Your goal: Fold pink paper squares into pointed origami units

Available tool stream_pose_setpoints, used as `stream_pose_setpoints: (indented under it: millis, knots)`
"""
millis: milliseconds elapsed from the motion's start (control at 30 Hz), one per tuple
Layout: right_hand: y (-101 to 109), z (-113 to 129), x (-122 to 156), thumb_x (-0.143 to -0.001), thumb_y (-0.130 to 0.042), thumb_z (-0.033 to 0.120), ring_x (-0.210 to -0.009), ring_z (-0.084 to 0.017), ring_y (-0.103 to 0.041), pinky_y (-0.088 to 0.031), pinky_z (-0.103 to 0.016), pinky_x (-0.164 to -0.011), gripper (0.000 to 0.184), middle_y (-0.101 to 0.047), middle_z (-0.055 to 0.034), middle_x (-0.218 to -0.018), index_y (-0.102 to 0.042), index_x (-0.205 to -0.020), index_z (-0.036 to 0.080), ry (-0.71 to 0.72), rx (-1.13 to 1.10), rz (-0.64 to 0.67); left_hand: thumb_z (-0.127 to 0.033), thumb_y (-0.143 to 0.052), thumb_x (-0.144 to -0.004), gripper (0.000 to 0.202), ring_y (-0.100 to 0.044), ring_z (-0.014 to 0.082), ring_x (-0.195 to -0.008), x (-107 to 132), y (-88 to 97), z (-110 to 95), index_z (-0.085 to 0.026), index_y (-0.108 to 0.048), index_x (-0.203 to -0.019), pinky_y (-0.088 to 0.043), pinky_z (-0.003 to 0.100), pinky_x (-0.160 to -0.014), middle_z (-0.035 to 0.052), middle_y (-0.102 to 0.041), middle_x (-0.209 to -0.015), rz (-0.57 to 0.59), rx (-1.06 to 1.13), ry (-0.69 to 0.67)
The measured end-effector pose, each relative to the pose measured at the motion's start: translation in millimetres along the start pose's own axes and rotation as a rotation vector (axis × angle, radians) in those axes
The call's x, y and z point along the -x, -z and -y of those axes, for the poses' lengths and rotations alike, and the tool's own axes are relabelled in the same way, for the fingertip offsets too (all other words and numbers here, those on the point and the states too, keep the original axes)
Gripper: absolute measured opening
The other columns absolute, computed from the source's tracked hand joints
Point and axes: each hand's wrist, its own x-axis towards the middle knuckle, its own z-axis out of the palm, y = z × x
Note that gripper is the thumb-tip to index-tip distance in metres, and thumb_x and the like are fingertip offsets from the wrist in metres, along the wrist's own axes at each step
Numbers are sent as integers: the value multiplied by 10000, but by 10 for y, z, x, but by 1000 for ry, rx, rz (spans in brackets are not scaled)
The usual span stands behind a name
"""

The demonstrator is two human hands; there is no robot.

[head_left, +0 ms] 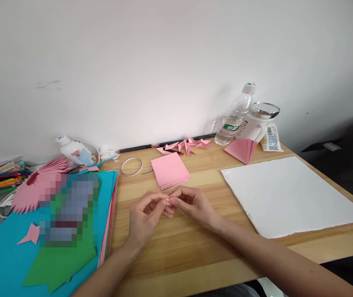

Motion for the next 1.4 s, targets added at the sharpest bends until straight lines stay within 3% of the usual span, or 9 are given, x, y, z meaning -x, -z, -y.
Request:
stream_pose_setpoints:
  millis: [200,300,433,633,733,833,1067,1200,1400]
  knots:
    - [42,0,16,-793,-602,345,-683,-125,-559,-462,-264,-646,201,-606,-35,-748,-579,-758,148,41,132,-47,-190,-609,-768,101,-662,151,-578,-6,-34,-15,-132,-639,-845,-586,283,-566,22,-658,-714,51,28,-7]
    - [43,-27,29,-814,-576,299,-714,-143,-582,-476,-271,-639,152,-625,-61,-791,-590,-767,154,147,272,-106,-179,-630,-750,96,-671,159,-632,-25,-46,-20,-133,-621,-834,-590,287,-606,28,-672,-737,49,57,5]
    - [23,-59,44,-819,-567,220,-747,-151,-601,-469,-240,-579,85,-646,-75,-829,-608,-768,166,323,433,-134,-175,-633,-748,47,-660,143,-594,-17,-40,-1,-131,-619,-754,-584,264,-555,27,-653,-748,26,44,-20]
    - [8,-32,63,-819,-560,134,-786,-141,-628,-504,-253,-682,69,-662,-69,-845,-613,-830,177,490,524,-131,-169,-615,-770,29,-643,129,-587,26,-24,-8,-141,-620,-762,-567,247,-538,6,-607,-712,23,-10,-121]
    - [13,-16,68,-820,-561,134,-766,-143,-632,-512,-260,-687,68,-666,-67,-828,-608,-840,179,511,550,-165,-208,-604,-785,67,-643,138,-604,-15,-3,-19,-142,-616,-787,-566,266,-544,27,-636,-766,25,5,-115]
    - [22,-14,67,-828,-551,139,-774,-146,-634,-517,-265,-694,71,-667,-65,-830,-603,-850,182,523,568,-167,-270,-564,-816,132,-624,136,-541,-71,30,-19,-144,-598,-802,-547,259,-492,18,-656,-667,-23,28,-41]
    - [29,-17,79,-876,-471,129,-836,-132,-616,-513,-240,-733,138,-638,-71,-912,-594,-898,186,627,699,-17,-281,-678,-704,149,-578,112,-462,-114,70,-18,-139,-655,-669,-481,208,-475,6,-658,-570,5,-117,38]
    - [32,-56,84,-889,-449,148,-887,-145,-602,-511,-260,-773,161,-598,-85,-964,-596,-934,194,616,757,-29,-289,-687,-688,154,-599,126,-474,-119,56,-36,-143,-664,-644,-493,216,-495,8,-665,-560,-15,-117,78]
    - [43,-89,79,-888,-437,129,-905,-144,-603,-512,-262,-792,209,-602,-85,-991,-592,-1006,203,639,743,-23,-265,-687,-690,128,-609,123,-517,-95,34,-67,-143,-660,-662,-502,215,-527,3,-652,-602,-36,-87,18]
